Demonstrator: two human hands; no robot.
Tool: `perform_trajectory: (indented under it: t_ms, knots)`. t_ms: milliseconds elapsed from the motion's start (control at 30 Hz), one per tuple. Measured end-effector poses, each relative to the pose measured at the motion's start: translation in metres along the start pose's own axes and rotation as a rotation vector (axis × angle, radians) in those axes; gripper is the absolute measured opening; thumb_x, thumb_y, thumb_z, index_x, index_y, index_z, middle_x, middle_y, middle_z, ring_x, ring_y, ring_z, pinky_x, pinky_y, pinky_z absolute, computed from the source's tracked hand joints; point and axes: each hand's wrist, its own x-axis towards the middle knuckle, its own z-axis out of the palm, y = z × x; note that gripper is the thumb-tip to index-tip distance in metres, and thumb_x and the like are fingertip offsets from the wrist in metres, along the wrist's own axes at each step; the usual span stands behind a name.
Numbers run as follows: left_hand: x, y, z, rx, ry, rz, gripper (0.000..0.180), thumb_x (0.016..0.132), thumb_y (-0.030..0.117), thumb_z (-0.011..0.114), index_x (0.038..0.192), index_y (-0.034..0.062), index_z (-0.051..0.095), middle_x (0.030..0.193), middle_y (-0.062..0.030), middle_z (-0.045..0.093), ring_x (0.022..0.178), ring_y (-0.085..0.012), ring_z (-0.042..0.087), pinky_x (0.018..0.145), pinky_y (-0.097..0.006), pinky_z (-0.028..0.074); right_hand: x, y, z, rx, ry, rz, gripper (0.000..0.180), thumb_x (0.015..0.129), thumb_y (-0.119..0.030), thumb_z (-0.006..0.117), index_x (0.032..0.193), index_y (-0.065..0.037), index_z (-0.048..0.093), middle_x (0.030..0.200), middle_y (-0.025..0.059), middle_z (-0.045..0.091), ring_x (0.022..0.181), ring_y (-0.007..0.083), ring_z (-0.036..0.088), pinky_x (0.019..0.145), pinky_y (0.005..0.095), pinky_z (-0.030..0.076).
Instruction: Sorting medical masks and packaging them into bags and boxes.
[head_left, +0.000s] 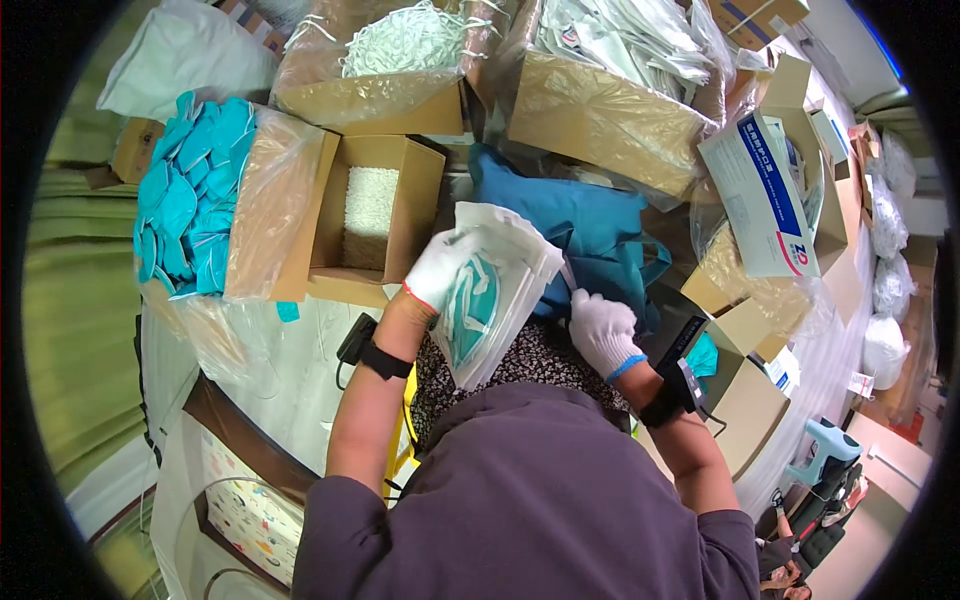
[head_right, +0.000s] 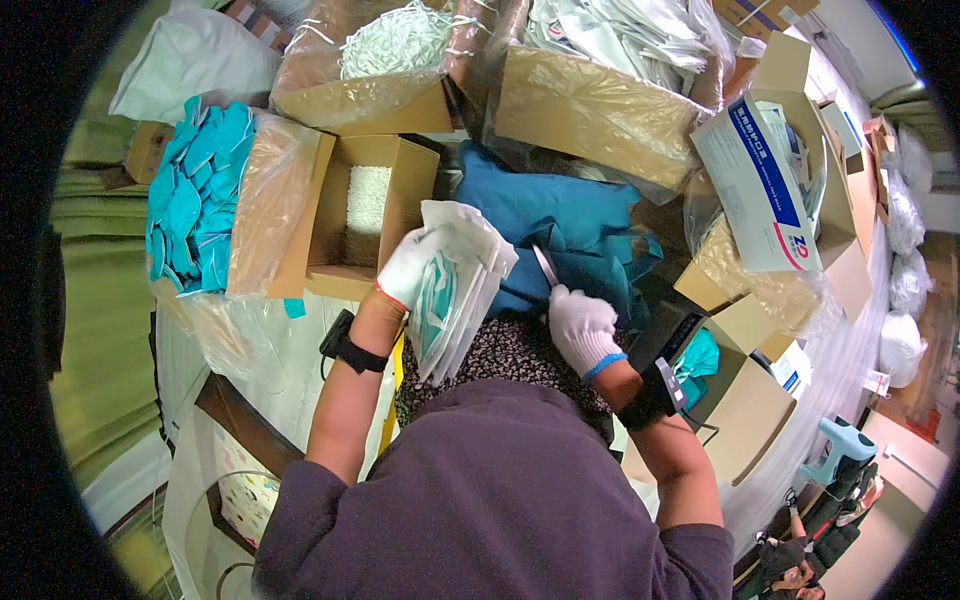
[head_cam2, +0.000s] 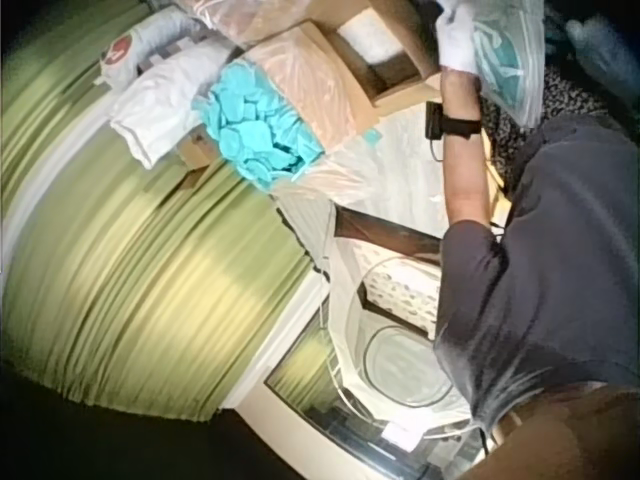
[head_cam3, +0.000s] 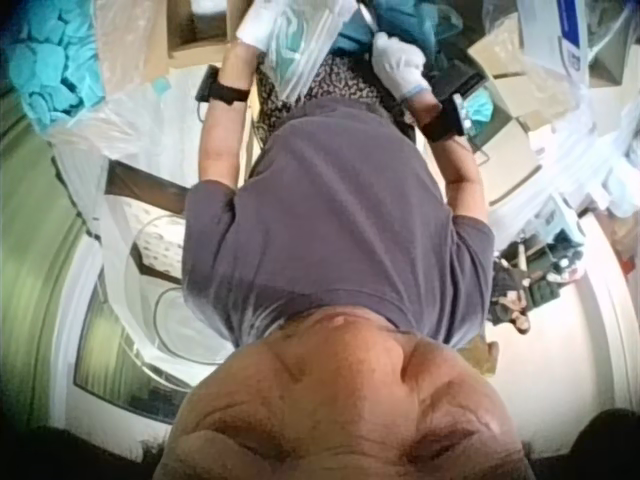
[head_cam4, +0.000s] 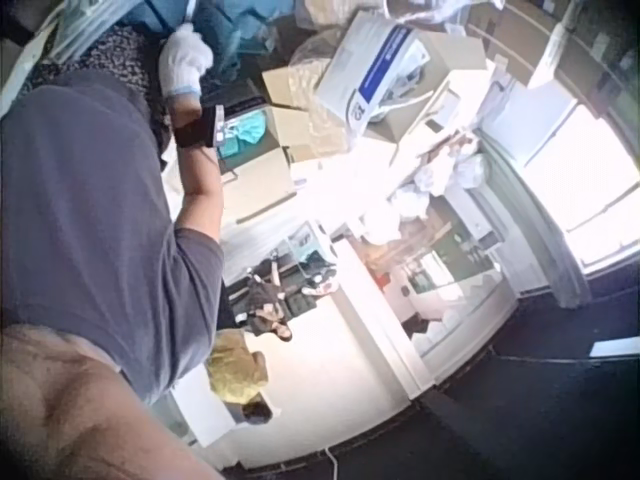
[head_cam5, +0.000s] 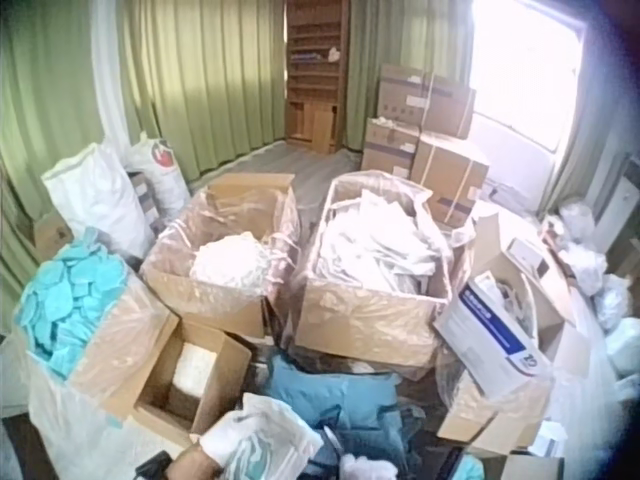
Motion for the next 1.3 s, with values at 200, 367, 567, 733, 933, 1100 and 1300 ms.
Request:
perform_trajectory:
  t_ms: [200, 367, 567, 733, 933, 1100, 1300]
  knots:
    - [-0.006, -0.003, 0.024, -0.224, -0.118, -0.1, 0.038, 0.096, 0.031, 0.063, 0.117, -0.0007, 0.064, 0.102, -0.0053, 0.071, 0.085, -0.0127, 0.068, 0.076, -0.026, 0.055, -0.007, 0.008, -0.057, 0.111, -0.249, -0.254, 0.021, 0.08, -0.013, 0.062, 0.098, -0.001, 0.059, 0.086, 0.0216, 0.068, 0.081, 0.041, 0.069, 0.069, 0.0486, 0.057]
    - [0.0, -0.009, 0.041, -0.309, -0.268, -0.156, 0.037, 0.1, 0.029, 0.057, 0.12, -0.0008, 0.063, 0.107, -0.0061, 0.07, 0.09, -0.0136, 0.068, 0.08, -0.029, 0.056, -0.02, 0.015, -0.161, 0.617, 0.451, -0.437, 0.077, 0.061, -0.038, 0.087, 0.126, -0.008, 0.058, 0.116, 0.0148, 0.066, 0.108, 0.0341, 0.064, 0.091, 0.0414, 0.053]
    - [0.045, -0.049, 0.051, -0.368, -0.546, -0.367, 0.035, 0.104, 0.026, 0.047, 0.125, 0.0005, 0.06, 0.121, -0.0084, 0.065, 0.106, -0.0137, 0.063, 0.095, -0.031, 0.05, 0.007, 0.002, -0.151, 1.073, 0.353, -0.811, 0.01, 0.089, -0.013, 0.068, 0.089, -0.003, 0.067, 0.082, 0.0094, 0.063, 0.077, 0.0274, 0.062, 0.073, 0.0349, 0.051]
    - [0.017, 0.032, 0.042, 0.139, -0.486, 0.002, 0.063, 0.092, 0.06, 0.058, 0.125, 0.0054, 0.061, 0.11, -0.0054, 0.067, 0.103, -0.0133, 0.06, 0.091, -0.031, 0.047, 0.022, 0.01, -0.135, 0.939, 0.471, -0.669, 0.01, 0.079, -0.002, 0.065, 0.089, -0.005, 0.068, 0.082, 0.0105, 0.063, 0.075, 0.0273, 0.063, 0.068, 0.0344, 0.051]
    - [0.005, 0.031, 0.095, 1.092, 0.149, 0.557, 0.027, 0.092, 0.03, 0.062, 0.1, 0.0044, 0.06, 0.091, -0.0245, 0.064, 0.089, -0.0465, 0.061, 0.072, -0.049, 0.05, 0.054, -0.004, -0.126, 0.866, 0.677, -0.366, 0.01, 0.079, -0.001, 0.063, 0.085, -0.007, 0.067, 0.085, 0.0137, 0.065, 0.079, 0.0312, 0.065, 0.07, 0.0362, 0.053]
    - [0.026, 0.015, 0.105, 1.117, 0.285, 0.802, 0.021, 0.092, 0.023, 0.06, 0.082, 0.0053, 0.058, 0.078, -0.0201, 0.063, 0.079, -0.0409, 0.063, 0.064, -0.049, 0.05, 0.082, 0.003, -0.12, 0.824, 0.503, -0.131, 0.018, 0.093, -0.016, 0.062, 0.08, -0.004, 0.066, 0.067, 0.0129, 0.063, 0.065, 0.0266, 0.061, 0.064, 0.0347, 0.047]
    - [0.028, 0.005, 0.129, 1.162, 0.255, 0.945, 0.021, 0.093, 0.021, 0.06, 0.077, 0.0077, 0.057, 0.068, -0.0155, 0.062, 0.063, -0.0333, 0.065, 0.055, -0.044, 0.05, 0.107, 0.009, -0.129, 1.542, 0.306, 0.219, 0.034, 0.097, -0.026, 0.059, 0.07, -0.006, 0.06, 0.063, 0.0014, 0.055, 0.053, 0.0131, 0.047, 0.051, 0.0295, 0.038]
